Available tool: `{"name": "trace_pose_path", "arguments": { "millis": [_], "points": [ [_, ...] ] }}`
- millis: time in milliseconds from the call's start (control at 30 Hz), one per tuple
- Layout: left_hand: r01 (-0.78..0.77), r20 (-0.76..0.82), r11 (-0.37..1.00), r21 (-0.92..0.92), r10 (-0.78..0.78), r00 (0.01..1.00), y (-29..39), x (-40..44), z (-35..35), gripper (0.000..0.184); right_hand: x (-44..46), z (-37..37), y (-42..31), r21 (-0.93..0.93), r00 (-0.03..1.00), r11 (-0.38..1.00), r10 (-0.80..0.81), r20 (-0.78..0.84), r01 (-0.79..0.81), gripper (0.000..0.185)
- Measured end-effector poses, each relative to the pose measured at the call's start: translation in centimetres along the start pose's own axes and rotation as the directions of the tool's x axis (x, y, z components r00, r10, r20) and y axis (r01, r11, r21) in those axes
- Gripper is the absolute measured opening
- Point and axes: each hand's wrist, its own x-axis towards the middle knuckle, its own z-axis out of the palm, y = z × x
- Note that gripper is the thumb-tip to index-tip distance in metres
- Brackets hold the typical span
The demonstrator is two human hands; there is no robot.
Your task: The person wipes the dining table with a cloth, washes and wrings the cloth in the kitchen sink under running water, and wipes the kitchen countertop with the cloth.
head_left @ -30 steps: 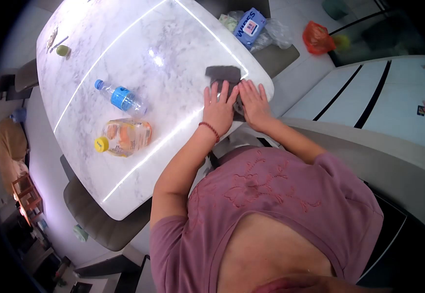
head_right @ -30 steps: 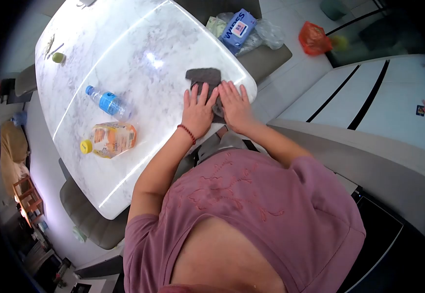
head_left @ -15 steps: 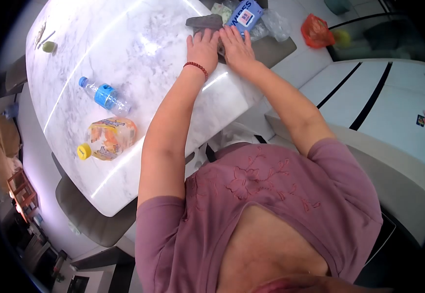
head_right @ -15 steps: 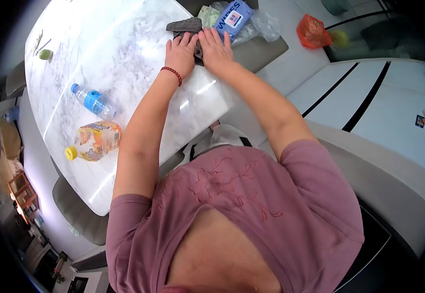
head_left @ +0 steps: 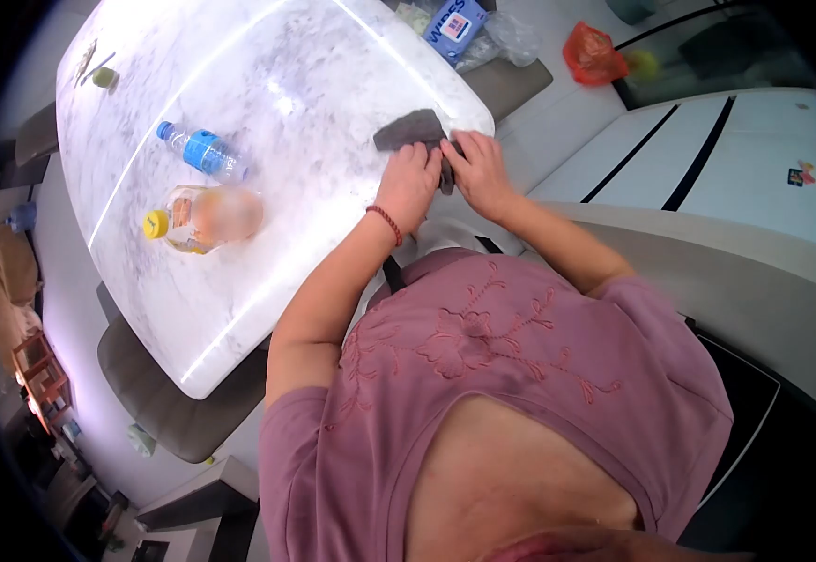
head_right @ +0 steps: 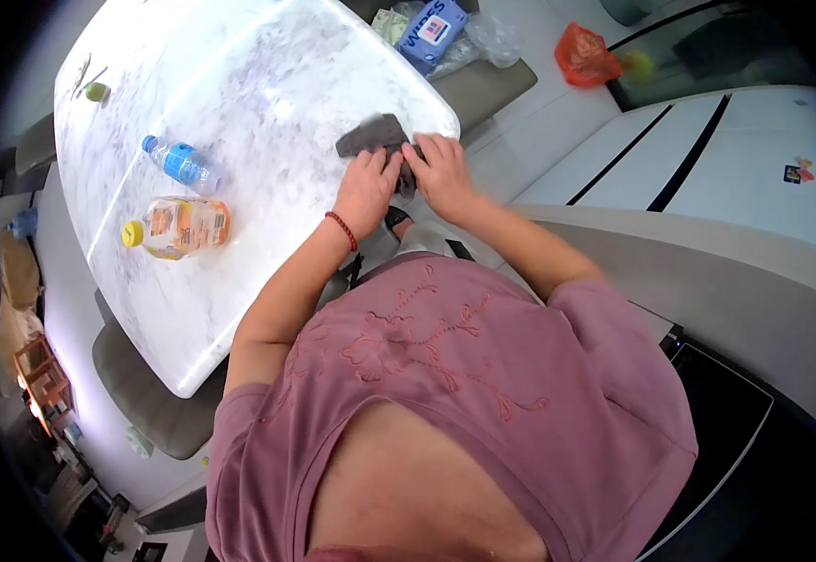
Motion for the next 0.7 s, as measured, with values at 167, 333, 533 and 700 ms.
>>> {"name": "trace_pose_path", "arguments": {
  "millis": [167,333,533,700],
  "points": [
    [0.111,0.09,0.908,-0.403,-0.081,0.993,0.9,-2.5,-0.4,0.029,-1.5,-1.5,-1.9,0.22,0.999,0.975,-0.009,0.049,-0.002,0.025],
    [0.535,0.496,0.273,-0.8,-0.2,0.845,-1.1,-1.0,-4.1,0.021,1.8,-4.1,-0.7,0.527,0.865,0.7,0.283,0.415,-0.481,0.017],
    [0.322,-0.145,0.854,-0.41,-0.41,0.901,-2.9,1.6,-4.1,0.04,5.3,-1.6,0.8,0.363,0.948,0.881,0.316,0.022,-0.302,0.031],
    [0.209,0.014,0.973,-0.096,-0.209,0.978,-2.0,-0.8,0.7,0.052,3.7,1.4,-1.0,0.116,0.981,0.991,0.05,0.187,-0.072,0.053]
  ]
}}
